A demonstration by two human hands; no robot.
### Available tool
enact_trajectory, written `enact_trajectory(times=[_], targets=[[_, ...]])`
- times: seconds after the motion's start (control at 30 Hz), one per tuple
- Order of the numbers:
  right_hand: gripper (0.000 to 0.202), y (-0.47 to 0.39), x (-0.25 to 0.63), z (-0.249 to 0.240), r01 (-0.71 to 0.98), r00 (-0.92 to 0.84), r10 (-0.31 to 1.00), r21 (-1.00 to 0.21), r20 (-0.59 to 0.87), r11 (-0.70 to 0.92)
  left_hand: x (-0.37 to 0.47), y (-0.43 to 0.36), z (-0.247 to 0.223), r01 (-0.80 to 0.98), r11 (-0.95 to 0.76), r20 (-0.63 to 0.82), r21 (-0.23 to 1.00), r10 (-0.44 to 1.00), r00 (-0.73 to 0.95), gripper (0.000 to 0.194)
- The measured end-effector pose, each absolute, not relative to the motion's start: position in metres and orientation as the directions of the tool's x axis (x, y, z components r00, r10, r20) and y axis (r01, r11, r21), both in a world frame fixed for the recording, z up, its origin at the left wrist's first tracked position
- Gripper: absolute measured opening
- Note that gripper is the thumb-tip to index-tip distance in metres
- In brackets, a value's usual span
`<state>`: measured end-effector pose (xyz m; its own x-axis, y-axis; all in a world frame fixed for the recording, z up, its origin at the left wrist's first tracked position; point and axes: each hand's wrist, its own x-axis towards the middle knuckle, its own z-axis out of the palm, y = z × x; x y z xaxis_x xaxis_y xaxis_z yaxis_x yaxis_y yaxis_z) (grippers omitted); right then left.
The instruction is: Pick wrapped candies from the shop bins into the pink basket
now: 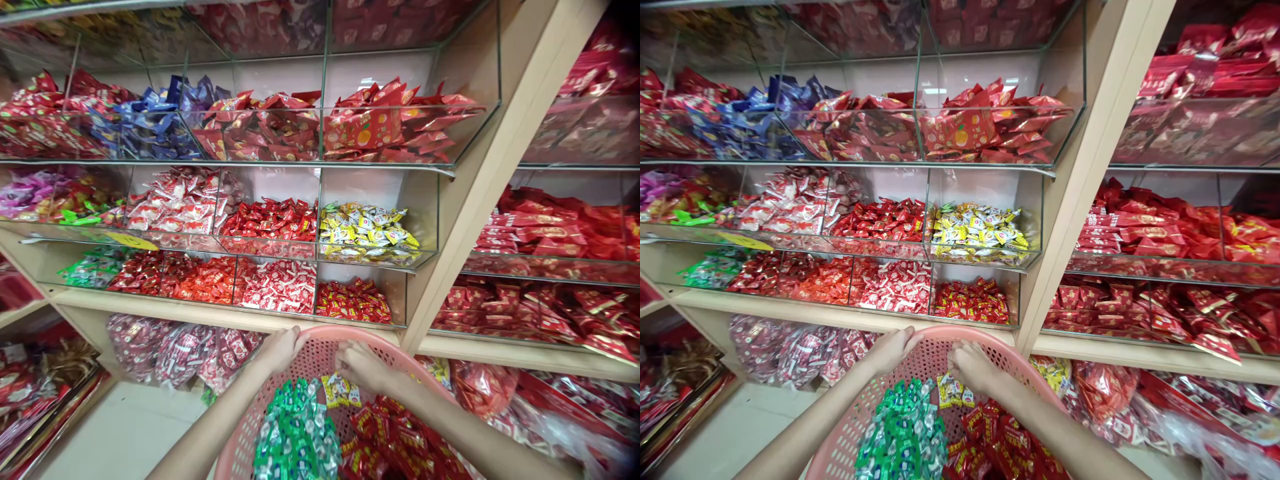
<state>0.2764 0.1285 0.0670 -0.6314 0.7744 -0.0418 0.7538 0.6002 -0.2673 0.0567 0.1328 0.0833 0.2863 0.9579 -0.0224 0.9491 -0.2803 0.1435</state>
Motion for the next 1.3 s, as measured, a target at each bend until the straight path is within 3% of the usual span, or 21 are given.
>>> enact_trajectory(times=[0.13, 0.3, 0.53, 0.63, 0.73, 0.87, 0.97, 1.1, 1.3], targets=[[0.014, 0.133, 0.275, 0.051, 0.777, -0.570, 0.819, -0.366, -0.063, 0.513, 0.057, 0.133, 0.083, 0.952, -0.270, -0.035, 0.140, 0.960, 0.278, 0.050], [0.014, 0.129, 0.278, 0.058, 0.806, -0.517, 0.855, -0.360, -0.042, 0.470, 0.056, 0.135, 0.079, 0.955, -0.262, -0.014, 0.141, 0.964, 0.267, 0.049], [0.016, 0.115, 0.289, 0.141, 0.706, -0.589, 0.756, -0.273, 0.287, 0.654, 0.056, 0.137, 0.077, 0.947, -0.275, 0.003, 0.163, 0.960, 0.278, 0.048], [0.020, 0.116, 0.301, 0.188, 0.673, -0.578, 0.655, -0.169, 0.486, 0.720, 0.056, 0.137, 0.078, 0.949, -0.266, -0.009, 0.171, 0.962, 0.272, 0.048], [0.024, 0.127, 0.320, 0.235, 0.708, -0.570, 0.527, 0.051, 0.630, 0.705, 0.055, 0.136, 0.078, 0.950, -0.260, -0.009, 0.173, 0.964, 0.265, 0.049], [0.020, 0.151, 0.349, 0.285, 0.799, -0.602, 0.524, 0.438, 0.603, 0.412, 0.054, 0.135, 0.079, 0.944, -0.279, -0.003, 0.178, 0.959, 0.284, 0.051], [0.017, 0.170, 0.363, 0.304, 0.743, -0.634, 0.575, 0.613, 0.517, 0.268, 0.055, 0.134, 0.082, 0.945, -0.273, -0.011, 0.179, 0.960, 0.280, 0.051], [0.020, 0.187, 0.364, 0.308, 0.697, -0.638, 0.633, 0.678, 0.438, 0.234, 0.057, 0.134, 0.084, 0.946, -0.262, -0.020, 0.192, 0.962, 0.271, 0.050], [0.024, 0.192, 0.350, 0.306, 0.720, -0.597, 0.702, 0.644, 0.389, 0.256, 0.055, 0.135, 0.080, 0.950, -0.265, 0.002, 0.163, 0.963, 0.268, 0.049]])
